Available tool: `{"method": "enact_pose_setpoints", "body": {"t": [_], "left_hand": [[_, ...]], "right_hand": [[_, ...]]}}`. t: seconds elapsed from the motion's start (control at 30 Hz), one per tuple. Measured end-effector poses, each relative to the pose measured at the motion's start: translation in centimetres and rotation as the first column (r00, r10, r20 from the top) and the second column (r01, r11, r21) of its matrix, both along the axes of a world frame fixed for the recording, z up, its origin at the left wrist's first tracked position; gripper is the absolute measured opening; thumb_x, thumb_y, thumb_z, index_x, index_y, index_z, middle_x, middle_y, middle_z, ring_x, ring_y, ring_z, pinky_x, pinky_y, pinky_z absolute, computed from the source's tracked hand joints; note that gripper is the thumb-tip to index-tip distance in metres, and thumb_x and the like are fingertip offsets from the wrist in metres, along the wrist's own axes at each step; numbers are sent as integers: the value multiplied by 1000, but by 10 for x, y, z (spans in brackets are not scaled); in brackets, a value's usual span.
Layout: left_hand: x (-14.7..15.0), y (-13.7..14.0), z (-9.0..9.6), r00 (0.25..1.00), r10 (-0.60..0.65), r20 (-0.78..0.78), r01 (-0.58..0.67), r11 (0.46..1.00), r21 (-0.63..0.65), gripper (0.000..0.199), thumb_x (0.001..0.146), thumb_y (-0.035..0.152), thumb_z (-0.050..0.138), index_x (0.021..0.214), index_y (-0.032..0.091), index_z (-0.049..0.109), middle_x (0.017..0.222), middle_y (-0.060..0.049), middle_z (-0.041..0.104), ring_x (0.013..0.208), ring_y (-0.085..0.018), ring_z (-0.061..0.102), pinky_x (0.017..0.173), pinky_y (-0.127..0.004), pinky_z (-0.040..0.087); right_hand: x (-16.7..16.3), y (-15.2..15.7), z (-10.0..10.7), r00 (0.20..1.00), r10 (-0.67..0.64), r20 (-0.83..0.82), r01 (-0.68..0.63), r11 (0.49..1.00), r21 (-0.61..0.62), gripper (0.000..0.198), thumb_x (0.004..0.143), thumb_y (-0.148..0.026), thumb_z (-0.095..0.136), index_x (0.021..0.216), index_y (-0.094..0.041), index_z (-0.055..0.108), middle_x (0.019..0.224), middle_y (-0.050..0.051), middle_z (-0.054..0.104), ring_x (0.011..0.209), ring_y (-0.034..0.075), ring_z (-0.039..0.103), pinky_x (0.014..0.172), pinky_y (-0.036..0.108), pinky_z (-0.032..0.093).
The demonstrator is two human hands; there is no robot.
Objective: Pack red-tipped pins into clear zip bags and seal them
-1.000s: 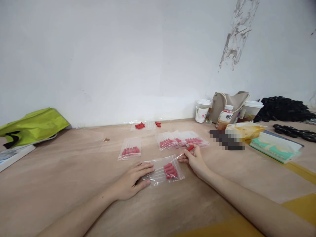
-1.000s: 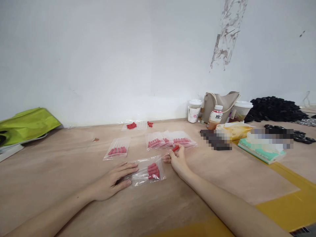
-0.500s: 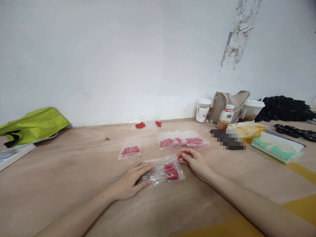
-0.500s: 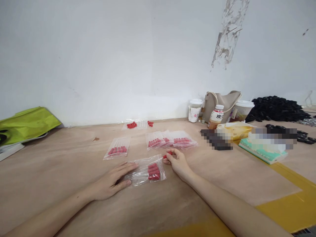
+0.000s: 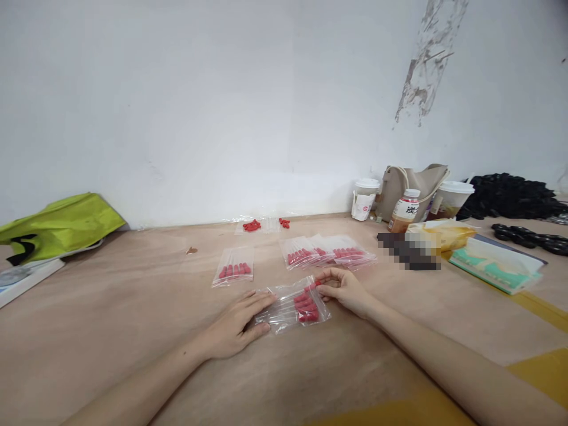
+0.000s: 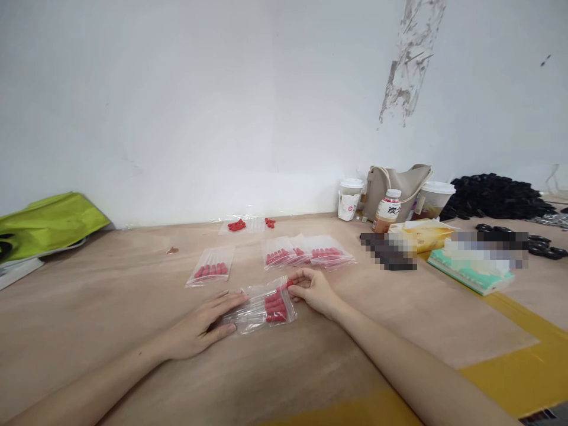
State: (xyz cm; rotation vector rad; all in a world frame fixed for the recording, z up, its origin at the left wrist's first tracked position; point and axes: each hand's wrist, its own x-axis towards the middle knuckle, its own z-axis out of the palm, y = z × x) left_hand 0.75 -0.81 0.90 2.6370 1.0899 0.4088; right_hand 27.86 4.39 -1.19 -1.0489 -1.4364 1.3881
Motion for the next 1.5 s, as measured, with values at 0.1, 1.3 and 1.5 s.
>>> {"method": "enact_pose_setpoints", "body": {"t": [0.1, 1.3, 1.5], "left_hand": [[0, 0, 0, 1000, -1, -3, 1, 1000, -3, 46, 88, 38, 38, 132, 28, 28, 133, -2, 40, 121, -22, 35, 103, -42, 25], [0, -1, 0, 1000, 26, 4, -26, 1000, 5, 44, 89, 38, 38, 131, 30, 31, 135, -2, 36, 122, -21, 34, 103, -41, 28], [0, 0, -2, 1000, 24, 9, -24, 1000, -7, 43, 89, 36, 38, 131, 28, 33, 135, -2, 37, 123, -20, 33, 103, -38, 29]], "right_hand": [[-1, 4, -1, 997, -24, 72, 22, 999, 24, 31, 60, -36, 68, 75, -16, 52, 53, -5, 57, 45, 8, 54, 44, 20, 45], [-16, 13, -19, 960, -168, 223, 85, 937, 339, 10, 66, -25, 58, 71, -16, 60, 64, 1, 63, 53, 12, 54, 49, 23, 43], [-13, 9, -12, 957, 41, 288, -151, 916, 372, 20, 73, -21, 47, 77, -21, 66, 79, 1, 68, 75, 18, 61, 71, 33, 48]]}}
